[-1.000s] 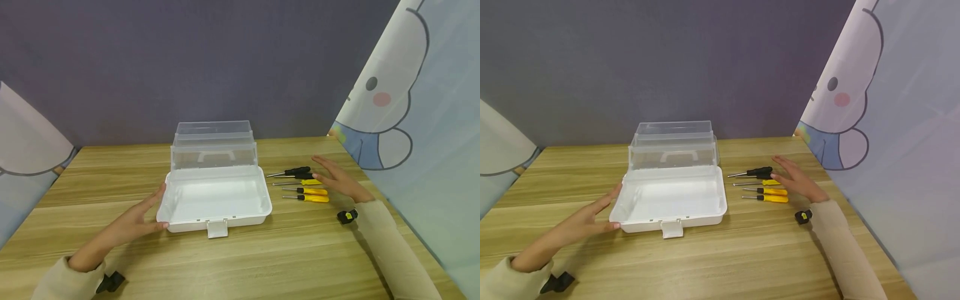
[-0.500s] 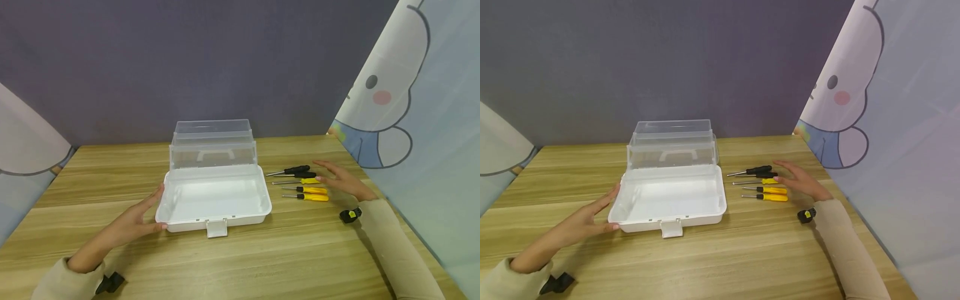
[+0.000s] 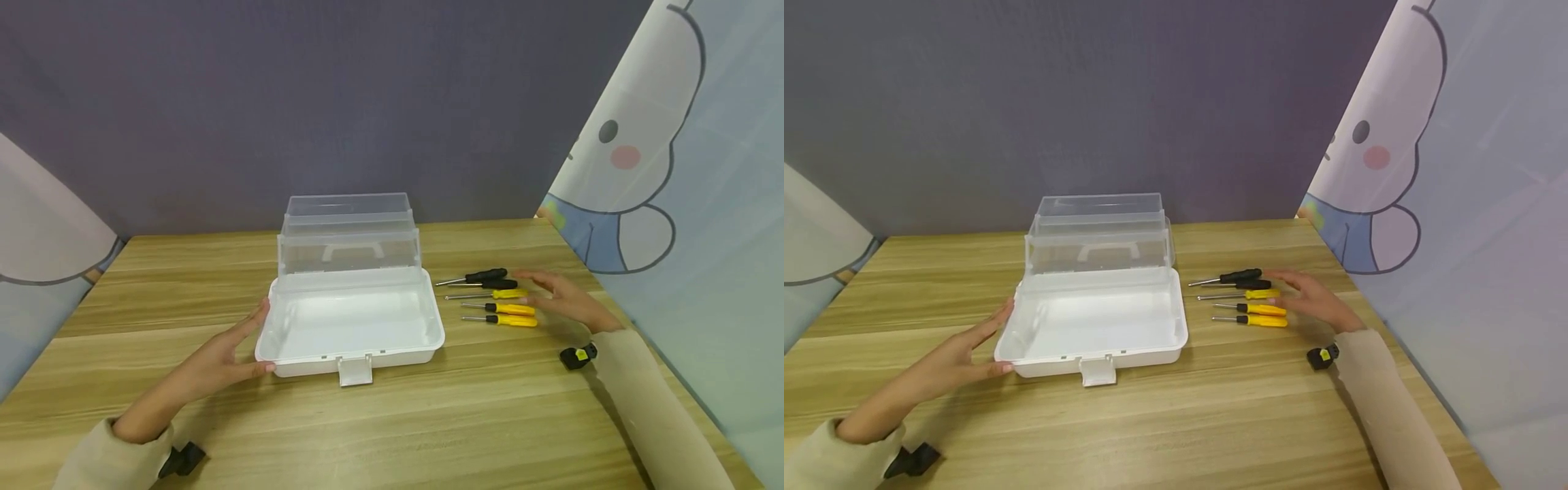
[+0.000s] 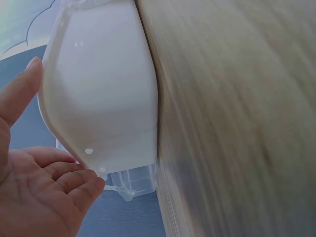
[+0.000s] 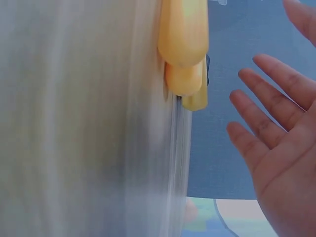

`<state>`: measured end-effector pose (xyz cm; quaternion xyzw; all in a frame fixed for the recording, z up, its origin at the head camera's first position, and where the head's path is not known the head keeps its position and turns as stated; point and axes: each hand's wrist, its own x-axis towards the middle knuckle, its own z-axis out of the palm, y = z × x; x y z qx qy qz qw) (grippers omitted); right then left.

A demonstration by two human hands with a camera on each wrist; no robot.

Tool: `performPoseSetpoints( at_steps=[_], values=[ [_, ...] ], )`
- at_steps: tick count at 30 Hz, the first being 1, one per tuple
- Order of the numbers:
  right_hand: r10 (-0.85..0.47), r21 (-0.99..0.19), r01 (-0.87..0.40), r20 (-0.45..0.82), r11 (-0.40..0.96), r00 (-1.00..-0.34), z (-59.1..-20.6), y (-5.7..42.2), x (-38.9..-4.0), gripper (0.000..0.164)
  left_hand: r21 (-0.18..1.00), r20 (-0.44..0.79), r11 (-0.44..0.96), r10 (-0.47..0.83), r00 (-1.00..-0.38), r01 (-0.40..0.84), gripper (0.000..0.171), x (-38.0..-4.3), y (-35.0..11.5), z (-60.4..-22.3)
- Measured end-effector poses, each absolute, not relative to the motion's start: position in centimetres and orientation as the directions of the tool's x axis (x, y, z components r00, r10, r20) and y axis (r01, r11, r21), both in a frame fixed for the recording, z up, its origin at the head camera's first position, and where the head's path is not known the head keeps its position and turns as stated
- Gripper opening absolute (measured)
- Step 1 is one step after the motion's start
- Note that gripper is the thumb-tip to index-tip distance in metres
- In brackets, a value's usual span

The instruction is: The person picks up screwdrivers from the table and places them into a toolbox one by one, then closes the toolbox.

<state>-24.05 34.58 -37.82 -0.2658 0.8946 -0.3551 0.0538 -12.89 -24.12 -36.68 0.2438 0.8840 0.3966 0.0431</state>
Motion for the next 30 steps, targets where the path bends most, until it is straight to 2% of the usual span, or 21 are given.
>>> performPoseSetpoints(
  at_steps=[14, 24, 30],
  values=[
    [-0.521, -0.706, -0.385, 0.028, 0.594, -0.853, -37.8, 34.6, -22.4, 0.053, 0.717, 0.146, 0.556, 0.47, -0.871, 0.42, 0.092, -12.8, -24.1, -36.8],
    [-0.567, -0.772, -0.381, 0.033, 0.508, -0.823, -37.8, 34.8, -22.2, 0.039, 0.706, 0.144, 0.57, 0.465, -0.874, 0.42, 0.092, -12.9, -24.2, -37.1],
    [-0.598, -0.821, -0.36, 0.029, 0.443, -0.801, -38.1, 34.8, -22.1, 0.038, 0.703, 0.155, 0.565, 0.472, -0.868, 0.433, 0.091, -12.9, -24.1, -37.0]
  ],
)
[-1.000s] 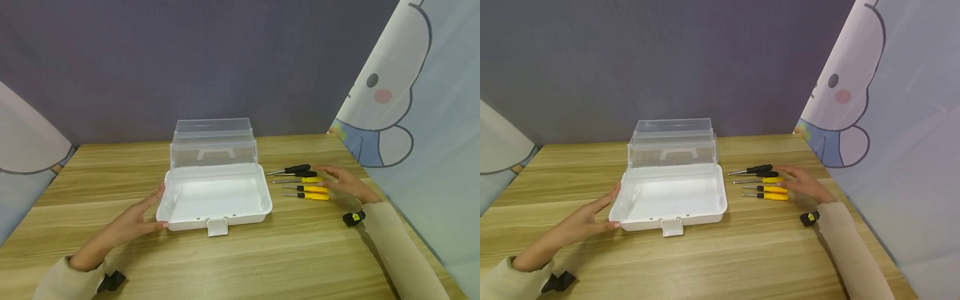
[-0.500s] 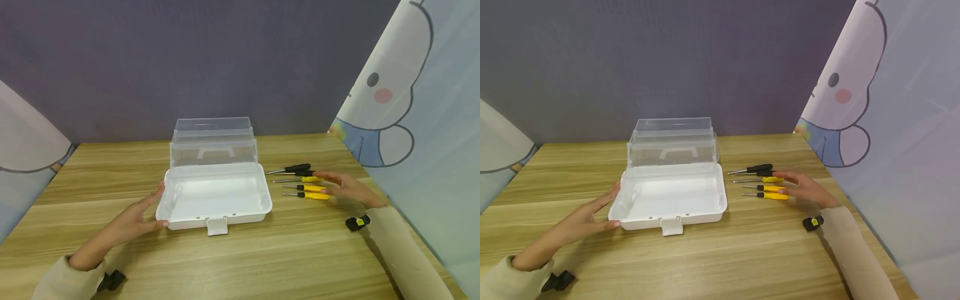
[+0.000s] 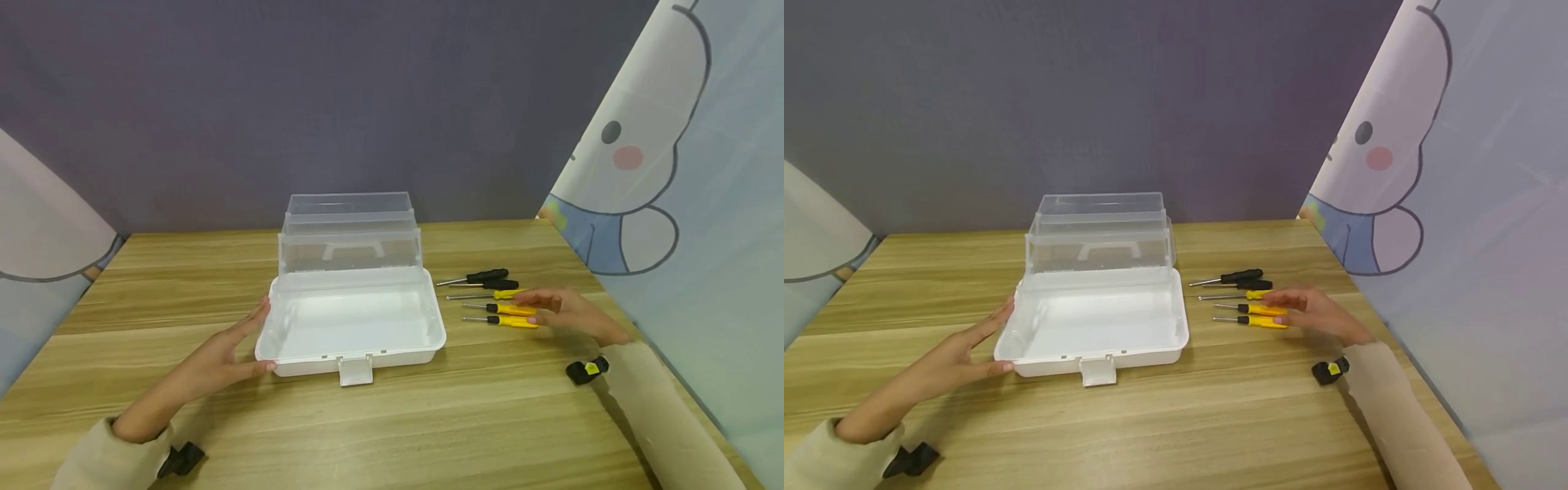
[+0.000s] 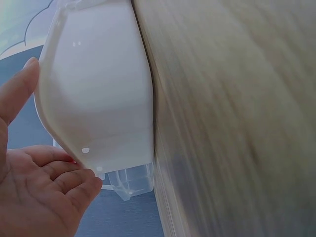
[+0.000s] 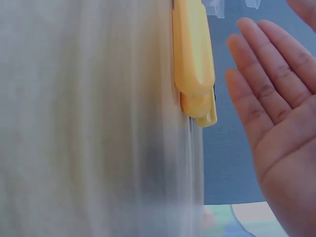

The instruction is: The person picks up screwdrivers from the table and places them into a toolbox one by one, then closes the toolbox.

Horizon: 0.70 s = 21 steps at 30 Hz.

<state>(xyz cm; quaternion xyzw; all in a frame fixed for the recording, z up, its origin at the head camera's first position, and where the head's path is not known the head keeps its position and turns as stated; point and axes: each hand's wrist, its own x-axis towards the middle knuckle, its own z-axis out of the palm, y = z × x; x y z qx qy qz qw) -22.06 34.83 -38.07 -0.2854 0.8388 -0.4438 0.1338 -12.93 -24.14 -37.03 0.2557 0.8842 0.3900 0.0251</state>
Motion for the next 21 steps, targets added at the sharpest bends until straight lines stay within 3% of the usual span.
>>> performPoseSetpoints(
  at_steps=[9, 21],
  values=[
    [-0.702, -0.886, -0.357, 0.053, 0.294, -0.71, -38.55, 34.63, -21.99, 0.037, 0.709, 0.157, 0.558, 0.471, -0.868, 0.432, 0.091, -12.9, -24.11, -37.02],
    [-0.608, -0.867, -0.285, -0.026, 0.409, -0.794, -38.89, 34.79, -21.86, 0.035, 0.69, 0.15, 0.583, 0.464, -0.873, 0.429, 0.09, -12.87, -24.13, -36.96]
  ],
)
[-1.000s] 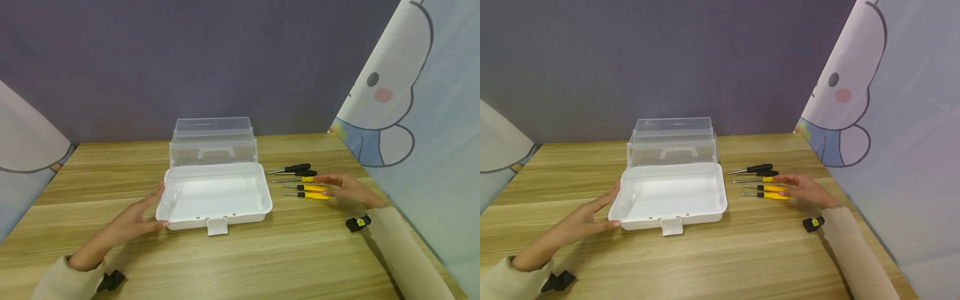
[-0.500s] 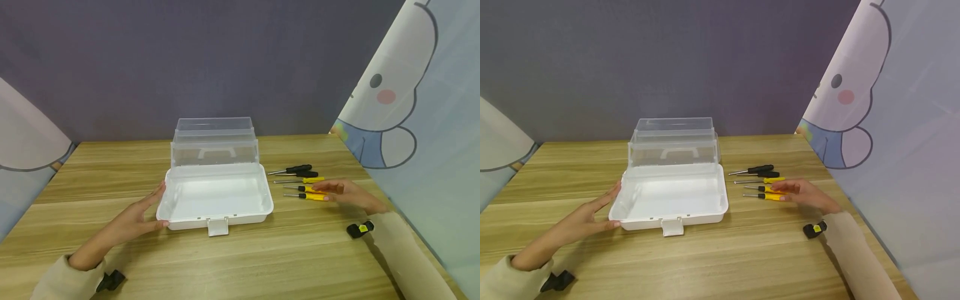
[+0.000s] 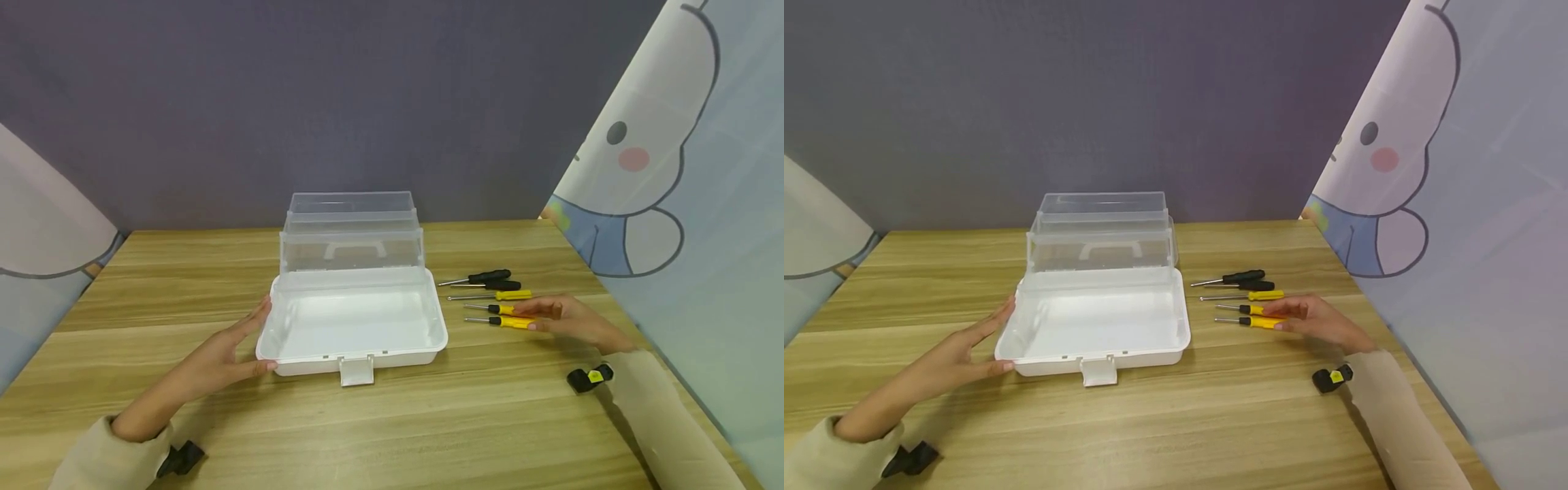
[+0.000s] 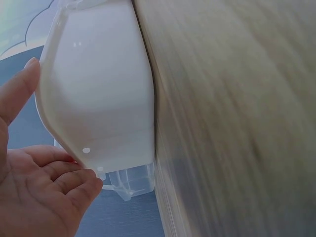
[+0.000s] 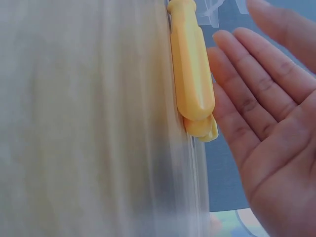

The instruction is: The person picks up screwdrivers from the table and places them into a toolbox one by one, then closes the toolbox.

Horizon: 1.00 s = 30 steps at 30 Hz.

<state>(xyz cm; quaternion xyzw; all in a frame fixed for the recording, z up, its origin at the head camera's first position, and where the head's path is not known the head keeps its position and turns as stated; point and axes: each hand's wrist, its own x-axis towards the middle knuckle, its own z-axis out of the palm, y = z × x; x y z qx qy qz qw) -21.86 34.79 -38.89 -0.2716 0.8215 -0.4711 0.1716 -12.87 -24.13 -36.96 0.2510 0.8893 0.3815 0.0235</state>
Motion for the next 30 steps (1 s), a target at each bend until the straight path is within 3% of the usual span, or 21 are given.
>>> performPoseSetpoints(
  at_steps=[11, 30],
  values=[
    [-0.524, -0.83, -0.235, -0.079, 0.506, -0.848, -39.03, 34.59, -21.68, 0.036, 0.702, 0.151, 0.569, 0.468, -0.871, 0.428, 0.09, -12.86, -24.17, -37.16],
    [-0.571, -0.83, -0.278, -0.058, 0.483, -0.819, -39.14, 34.84, -21.71, 0.035, 0.72, 0.138, 0.551, 0.483, -0.865, 0.423, 0.088, -12.82, -24.26, -36.88]
  ],
)
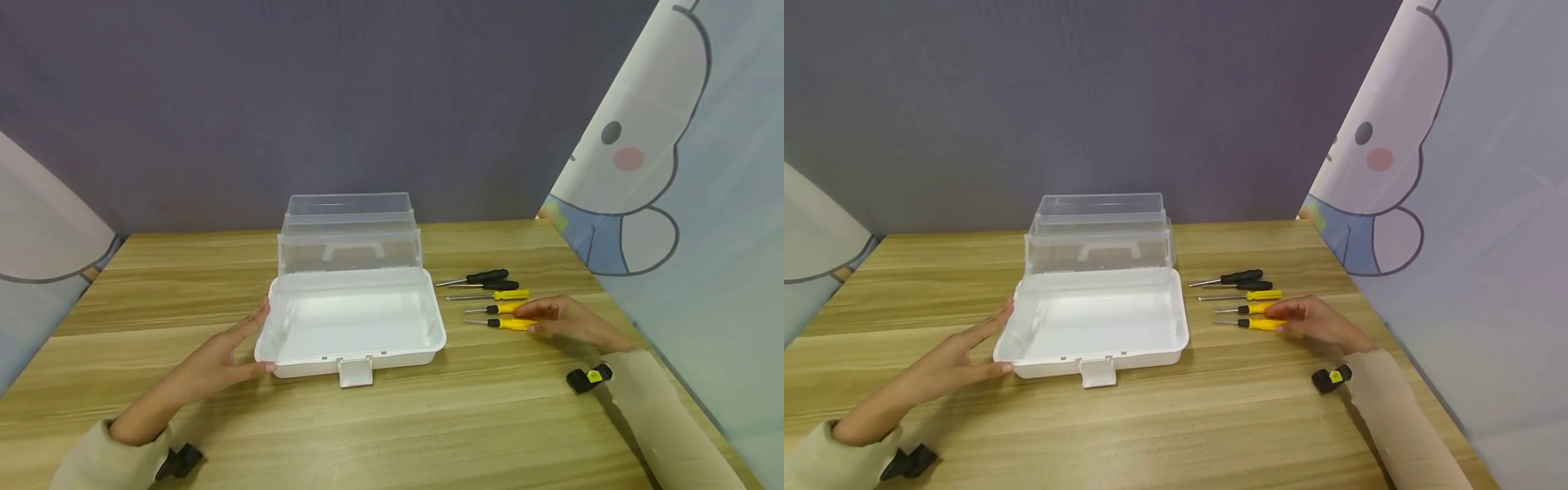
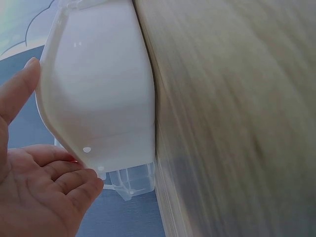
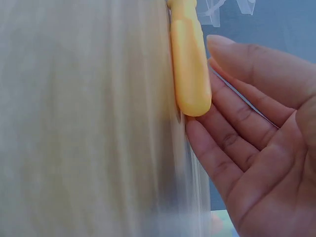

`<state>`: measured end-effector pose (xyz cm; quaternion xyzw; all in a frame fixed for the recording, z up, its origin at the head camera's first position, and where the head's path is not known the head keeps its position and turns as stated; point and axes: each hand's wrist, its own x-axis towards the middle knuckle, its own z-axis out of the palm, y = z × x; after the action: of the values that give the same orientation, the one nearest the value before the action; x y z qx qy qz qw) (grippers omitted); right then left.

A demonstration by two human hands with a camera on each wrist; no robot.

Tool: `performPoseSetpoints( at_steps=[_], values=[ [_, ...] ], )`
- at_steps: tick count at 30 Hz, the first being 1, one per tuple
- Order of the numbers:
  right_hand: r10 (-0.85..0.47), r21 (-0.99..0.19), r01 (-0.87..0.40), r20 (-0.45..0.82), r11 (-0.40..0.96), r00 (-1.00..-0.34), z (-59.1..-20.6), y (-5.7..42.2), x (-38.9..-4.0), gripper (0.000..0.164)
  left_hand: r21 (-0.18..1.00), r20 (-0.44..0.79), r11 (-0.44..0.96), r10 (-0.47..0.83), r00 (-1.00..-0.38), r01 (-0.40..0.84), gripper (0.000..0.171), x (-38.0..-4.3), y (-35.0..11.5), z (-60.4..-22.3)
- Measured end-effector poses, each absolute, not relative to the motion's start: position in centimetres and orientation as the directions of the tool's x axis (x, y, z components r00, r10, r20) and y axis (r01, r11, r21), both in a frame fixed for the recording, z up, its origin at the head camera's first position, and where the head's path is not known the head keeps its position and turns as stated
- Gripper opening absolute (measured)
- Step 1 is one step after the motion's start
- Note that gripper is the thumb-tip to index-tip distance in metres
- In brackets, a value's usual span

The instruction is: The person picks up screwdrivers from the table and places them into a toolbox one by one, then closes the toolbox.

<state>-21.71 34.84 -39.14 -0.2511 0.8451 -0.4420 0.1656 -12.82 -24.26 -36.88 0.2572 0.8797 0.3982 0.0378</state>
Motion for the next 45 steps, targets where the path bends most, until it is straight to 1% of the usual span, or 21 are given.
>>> performPoseSetpoints(
  at_steps=[4, 10, 16, 25, 29, 36, 41, 45],
  values=[
    [-0.589, -0.832, -0.278, -0.071, 0.479, -0.805, -38.98, 34.79, -21.73, 0.036, 0.714, 0.147, 0.551, 0.485, -0.862, 0.432, 0.088, -12.84, -24.24, -36.83],
    [-0.583, -0.815, -0.274, -0.094, 0.51, -0.807, -38.89, 34.61, -21.75, 0.038, 0.71, 0.148, 0.556, 0.482, -0.864, 0.432, 0.089, -12.9, -24.19, -36.83],
    [-0.589, -0.813, -0.286, -0.085, 0.507, -0.804, -39.14, 34.61, -21.86, 0.039, 0.717, 0.149, 0.546, 0.486, -0.861, 0.433, 0.089, -13.04, -24.15, -36.8],
    [-0.622, -0.812, -0.325, -0.06, 0.486, -0.781, -39.6, 34.78, -22.04, 0.037, 0.716, 0.154, 0.545, 0.486, -0.861, 0.436, 0.09, -12.9, -24.14, -36.9],
    [-0.615, -0.804, -0.317, -0.076, 0.504, -0.785, -39.48, 34.65, -22.15, 0.038, 0.71, 0.151, 0.557, 0.478, -0.865, 0.432, 0.09, -12.9, -24.17, -36.89],
    [-0.622, -0.8, -0.325, -0.076, 0.504, -0.779, -39.18, 34.4, -21.97, 0.034, 0.711, 0.152, 0.555, 0.48, -0.864, 0.433, 0.09, -12.88, -24.25, -36.91],
    [-0.597, -0.791, -0.304, -0.095, 0.531, -0.797, -38.95, 34.41, -21.86, 0.029, 0.709, 0.154, 0.555, 0.48, -0.864, 0.435, 0.089, -12.85, -24.22, -36.93],
    [-0.595, -0.776, -0.318, -0.09, 0.544, -0.799, -38.97, 34.47, -21.93, 0.028, 0.701, 0.161, 0.561, 0.478, -0.863, 0.441, 0.089, -12.76, -24.2, -36.96]
  ],
)
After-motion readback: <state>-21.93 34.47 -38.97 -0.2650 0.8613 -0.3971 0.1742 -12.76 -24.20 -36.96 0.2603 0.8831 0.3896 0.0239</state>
